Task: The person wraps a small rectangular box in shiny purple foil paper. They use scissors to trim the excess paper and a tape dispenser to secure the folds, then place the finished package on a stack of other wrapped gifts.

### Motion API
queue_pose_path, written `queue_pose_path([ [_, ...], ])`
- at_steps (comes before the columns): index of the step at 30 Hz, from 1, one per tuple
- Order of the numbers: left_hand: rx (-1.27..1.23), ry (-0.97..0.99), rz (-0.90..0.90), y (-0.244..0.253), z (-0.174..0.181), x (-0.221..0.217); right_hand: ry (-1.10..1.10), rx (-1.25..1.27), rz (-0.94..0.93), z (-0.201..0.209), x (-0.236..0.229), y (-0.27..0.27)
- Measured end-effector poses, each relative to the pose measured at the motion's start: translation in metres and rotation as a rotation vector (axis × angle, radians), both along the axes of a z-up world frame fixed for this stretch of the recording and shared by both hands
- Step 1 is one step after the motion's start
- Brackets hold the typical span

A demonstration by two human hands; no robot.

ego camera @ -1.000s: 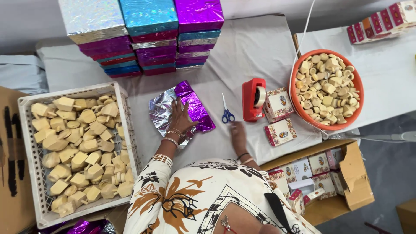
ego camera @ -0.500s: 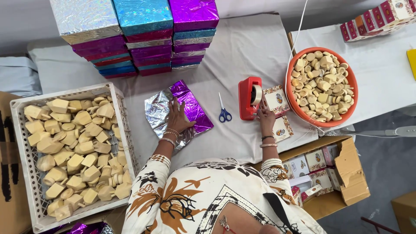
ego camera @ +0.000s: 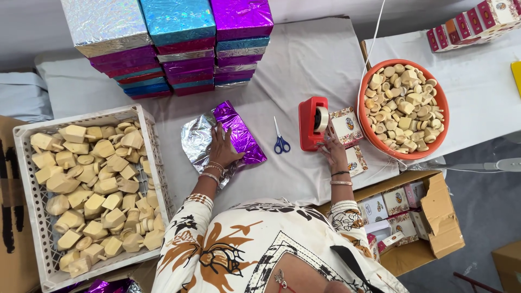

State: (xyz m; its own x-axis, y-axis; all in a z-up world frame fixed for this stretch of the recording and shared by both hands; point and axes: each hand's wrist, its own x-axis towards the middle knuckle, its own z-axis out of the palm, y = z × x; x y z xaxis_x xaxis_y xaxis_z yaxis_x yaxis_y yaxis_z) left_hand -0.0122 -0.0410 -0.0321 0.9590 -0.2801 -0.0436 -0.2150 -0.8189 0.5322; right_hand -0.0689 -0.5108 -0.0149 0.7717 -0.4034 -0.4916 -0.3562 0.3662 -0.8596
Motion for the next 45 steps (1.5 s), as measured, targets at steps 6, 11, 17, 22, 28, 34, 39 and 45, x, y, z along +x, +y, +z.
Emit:
queue_pose_path([
  [6,-0.002,-0.018,-0.004,0.000,0.002,0.001,-0.107,-0.189,-0.057,-0.046,-0.006,-0.012],
  [11,-0.012,-0.014,-0.005,0.001,0.004,-0.002,-0.151,-0.192,-0.139,-0.021,-0.017,0.016],
  [17,0.010,-0.019,-0.002,-0.001,0.006,0.002,-0.178,-0.127,-0.220,-0.048,-0.029,0.016],
  [22,0.010,0.005,0.020,0.001,0.006,0.000,-0.202,-0.012,-0.249,-0.081,-0.031,0.008],
  [28,0.027,0.040,0.020,0.002,0.018,-0.002,-0.255,0.133,-0.234,-0.082,-0.035,0.016],
  [34,-0.028,0.023,0.027,0.002,0.012,-0.002,-0.439,0.087,-0.158,-0.054,-0.039,0.036],
  [39,-0.053,0.027,0.040,0.003,0.016,-0.003,-0.470,0.024,-0.055,-0.058,-0.041,0.029],
  [45,-0.033,0.044,0.044,0.002,0.012,-0.004,-0.442,-0.079,-0.024,-0.037,-0.044,0.042],
])
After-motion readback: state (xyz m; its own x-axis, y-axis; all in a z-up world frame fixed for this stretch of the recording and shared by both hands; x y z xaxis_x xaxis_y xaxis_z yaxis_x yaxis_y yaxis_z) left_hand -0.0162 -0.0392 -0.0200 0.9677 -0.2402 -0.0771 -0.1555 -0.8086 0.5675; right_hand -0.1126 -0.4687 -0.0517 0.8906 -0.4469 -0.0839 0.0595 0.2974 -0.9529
